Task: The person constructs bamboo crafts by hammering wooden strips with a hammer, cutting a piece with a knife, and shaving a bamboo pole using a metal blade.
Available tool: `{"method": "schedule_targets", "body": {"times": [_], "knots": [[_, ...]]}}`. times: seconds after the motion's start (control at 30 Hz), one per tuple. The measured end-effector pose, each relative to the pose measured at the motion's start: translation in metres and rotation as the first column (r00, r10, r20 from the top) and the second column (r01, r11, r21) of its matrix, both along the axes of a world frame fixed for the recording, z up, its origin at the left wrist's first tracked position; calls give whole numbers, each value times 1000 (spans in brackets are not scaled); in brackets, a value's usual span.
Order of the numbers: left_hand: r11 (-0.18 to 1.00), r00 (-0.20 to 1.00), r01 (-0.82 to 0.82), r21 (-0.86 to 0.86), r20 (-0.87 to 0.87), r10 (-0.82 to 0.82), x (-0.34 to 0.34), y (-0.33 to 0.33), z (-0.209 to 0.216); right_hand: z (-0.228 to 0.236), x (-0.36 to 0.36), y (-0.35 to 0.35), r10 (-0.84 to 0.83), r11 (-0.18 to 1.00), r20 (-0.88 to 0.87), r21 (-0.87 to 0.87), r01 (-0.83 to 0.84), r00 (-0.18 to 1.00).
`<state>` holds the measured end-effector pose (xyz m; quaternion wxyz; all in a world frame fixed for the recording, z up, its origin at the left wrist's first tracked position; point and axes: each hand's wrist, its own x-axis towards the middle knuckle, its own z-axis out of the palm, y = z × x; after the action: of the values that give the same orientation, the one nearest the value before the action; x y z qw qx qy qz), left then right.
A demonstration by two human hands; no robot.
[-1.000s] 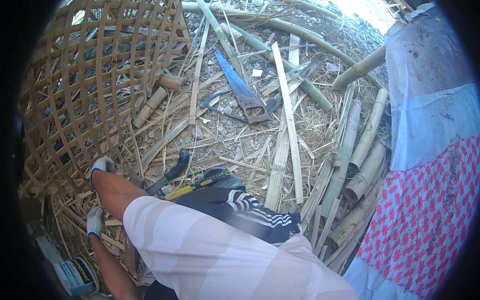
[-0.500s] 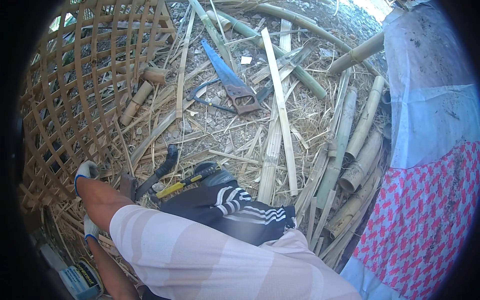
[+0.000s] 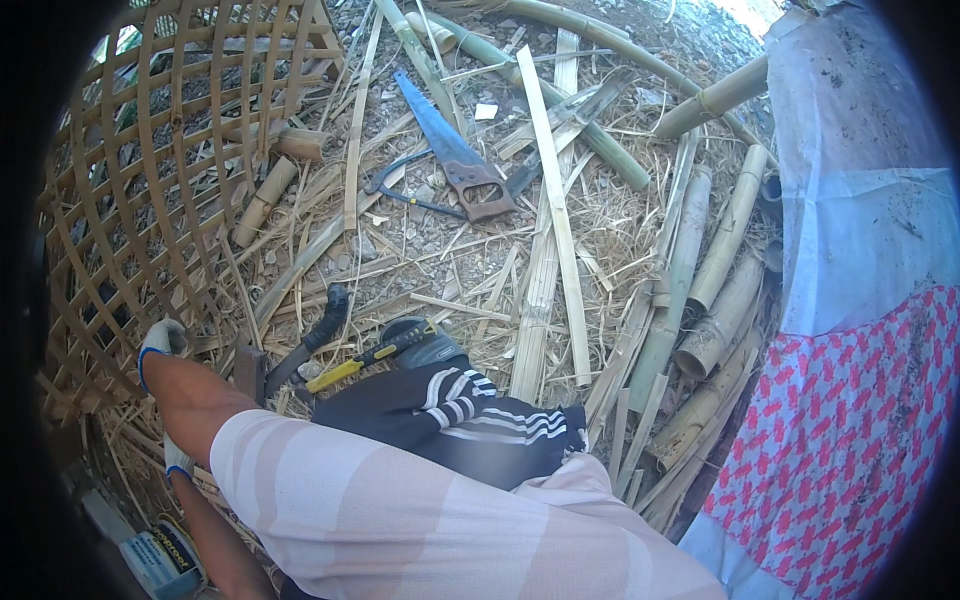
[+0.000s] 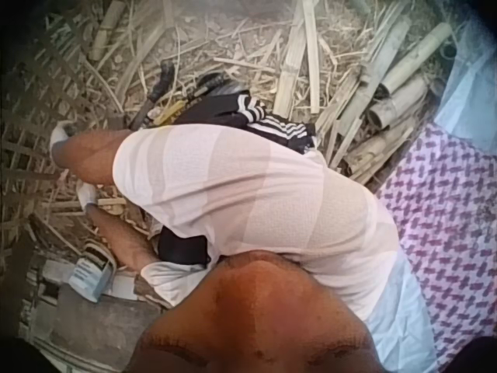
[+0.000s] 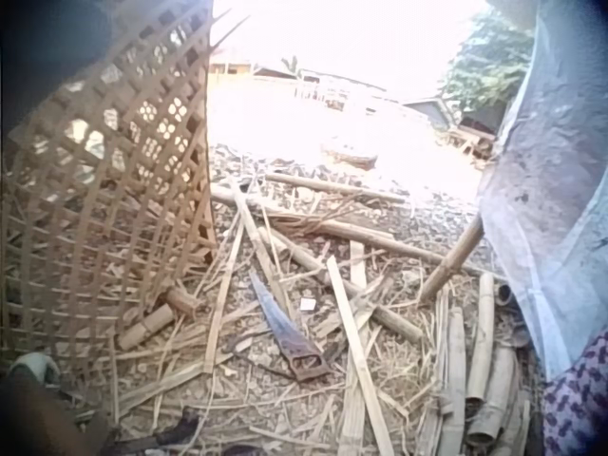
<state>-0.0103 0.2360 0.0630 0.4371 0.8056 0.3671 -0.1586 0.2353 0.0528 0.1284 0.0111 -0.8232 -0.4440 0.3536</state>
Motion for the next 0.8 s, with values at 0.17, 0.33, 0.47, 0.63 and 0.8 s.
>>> {"method": "schedule_targets", "body": {"times": [0.17,0.33,0.47,0.63,0.8], "knots": [[990,996,56,131,-70,-47,-3,-12,14,2,-2,2,-2,1000,-4,5,2,1000],[976,991,121,182,-80,-108,9,-24,6,-4,8,-7,-24,1000,1,-10,24,1000],[996,1000,-7,84,13,6,-29,50,-15,15,-6,3,-7,1000,-6,24,7,1000],[994,993,-59,-90,101,68,-9,64,-57,3,12,-7,-47,999,-6,-7,47,999],[823,860,474,313,35,-509,-22,82,-63,6,7,0,-43,999,-10,3,43,999]]}}
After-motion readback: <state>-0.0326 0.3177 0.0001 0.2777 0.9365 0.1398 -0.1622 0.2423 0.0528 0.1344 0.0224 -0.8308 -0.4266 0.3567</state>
